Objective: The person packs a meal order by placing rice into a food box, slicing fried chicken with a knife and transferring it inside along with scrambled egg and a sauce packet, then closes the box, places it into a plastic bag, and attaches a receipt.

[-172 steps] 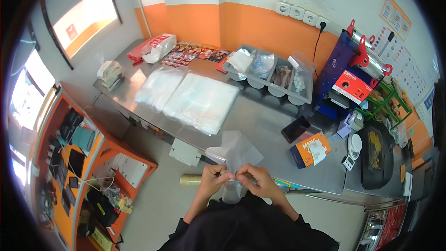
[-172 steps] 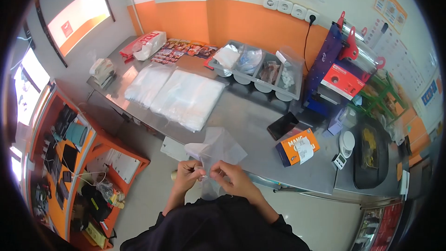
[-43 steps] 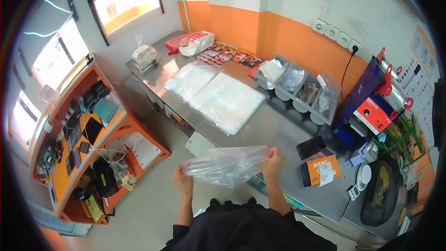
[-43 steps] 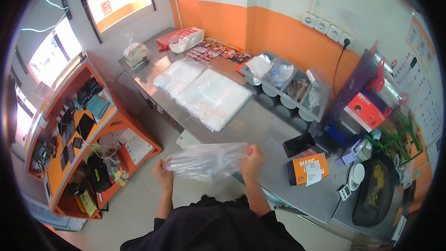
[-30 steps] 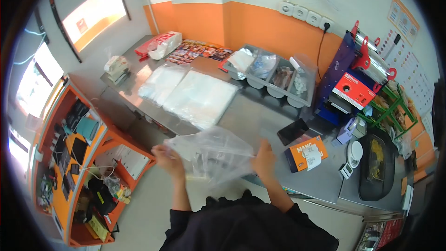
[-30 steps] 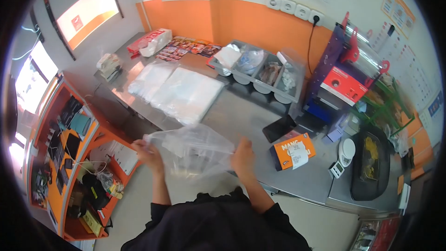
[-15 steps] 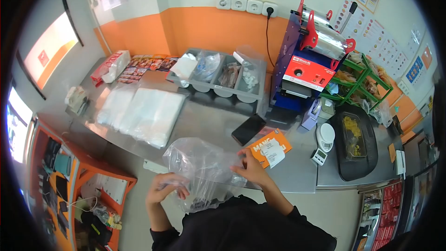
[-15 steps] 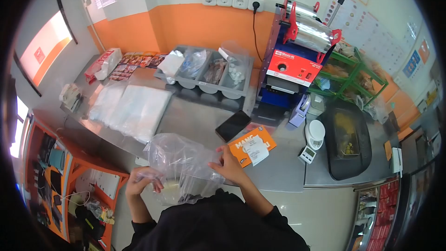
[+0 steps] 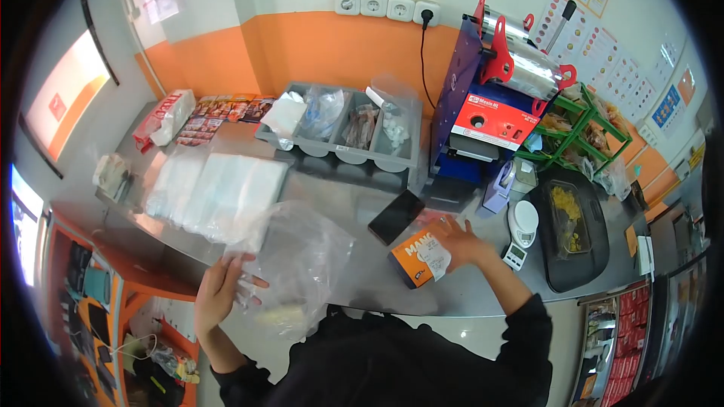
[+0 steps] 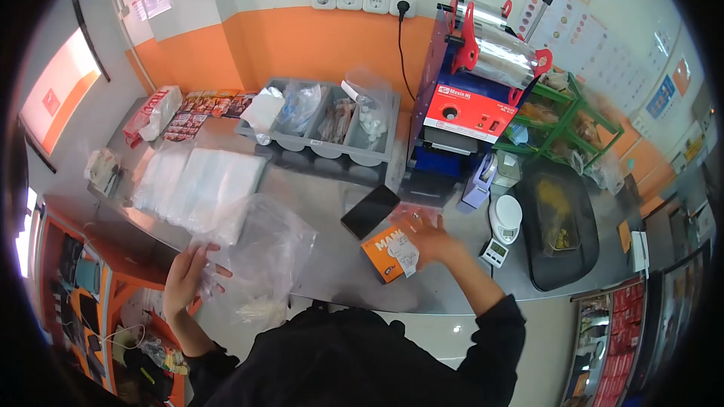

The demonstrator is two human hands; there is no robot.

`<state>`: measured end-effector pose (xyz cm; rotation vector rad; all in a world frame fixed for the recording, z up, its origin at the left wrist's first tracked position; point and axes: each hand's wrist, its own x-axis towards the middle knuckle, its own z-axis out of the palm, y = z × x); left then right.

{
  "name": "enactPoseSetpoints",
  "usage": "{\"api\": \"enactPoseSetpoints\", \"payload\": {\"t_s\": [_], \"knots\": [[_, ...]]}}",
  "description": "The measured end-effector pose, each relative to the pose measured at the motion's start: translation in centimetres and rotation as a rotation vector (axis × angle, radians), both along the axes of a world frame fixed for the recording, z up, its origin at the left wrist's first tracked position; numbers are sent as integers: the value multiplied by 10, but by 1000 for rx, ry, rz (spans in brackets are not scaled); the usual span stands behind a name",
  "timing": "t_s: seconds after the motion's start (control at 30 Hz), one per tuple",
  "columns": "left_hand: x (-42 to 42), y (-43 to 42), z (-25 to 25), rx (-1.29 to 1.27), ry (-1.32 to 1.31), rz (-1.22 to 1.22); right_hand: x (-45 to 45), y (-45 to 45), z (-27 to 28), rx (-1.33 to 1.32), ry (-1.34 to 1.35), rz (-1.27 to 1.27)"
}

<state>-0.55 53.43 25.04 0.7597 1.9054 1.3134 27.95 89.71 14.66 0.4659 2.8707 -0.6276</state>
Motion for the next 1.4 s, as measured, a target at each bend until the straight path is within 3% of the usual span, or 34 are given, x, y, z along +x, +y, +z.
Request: {"api": "enactPoseSetpoints", "payload": {"t_s": [0.03,0.17,0.27,0.33,0.47,0.57,0.63,0.73,0.8,0.83,0.9,1.03,1.07,1.13,1.2,1.27,1.4], "knots": [[-4,9,10,-7,-1,-69,-4,-7,-4,435,-269,104],[-37,43,-6,42,142,-132,-22,2,-37,414,-373,239],[-45,68,-1,185,4,-212,-11,11,-29,217,-293,109],[-40,81,10,323,-335,-216,-2,16,-12,132,-213,7],[-42,93,3,482,-398,-291,-11,-2,110,-26,-121,-2],[-37,95,-9,530,-470,-354,-38,-16,178,3,-32,176],[-27,96,-24,547,-504,-325,-63,-25,200,-76,164,385],[-24,89,-73,591,-585,-283,-114,-39,190,-170,386,594],[-18,78,-108,678,-722,-79,-150,-56,165,-257,373,641],[-11,74,-115,640,-734,102,-168,-66,148,-341,363,672],[-19,52,-152,667,-812,184,-195,-86,96,-445,350,688],[-15,20,-157,730,-769,392,-216,-102,2,-708,254,698],[-15,11,-155,738,-761,415,-213,-101,-7,-654,162,658],[-15,-6,-148,737,-721,181,-209,-98,-26,-602,64,627],[-5,-6,-100,698,-652,146,-206,-95,-42,-136,3,547],[1,2,-59,501,-496,42,-202,-107,-14,0,-62,488],[2,32,-26,452,-255,-48,-203,-123,0,279,-126,373]]}}
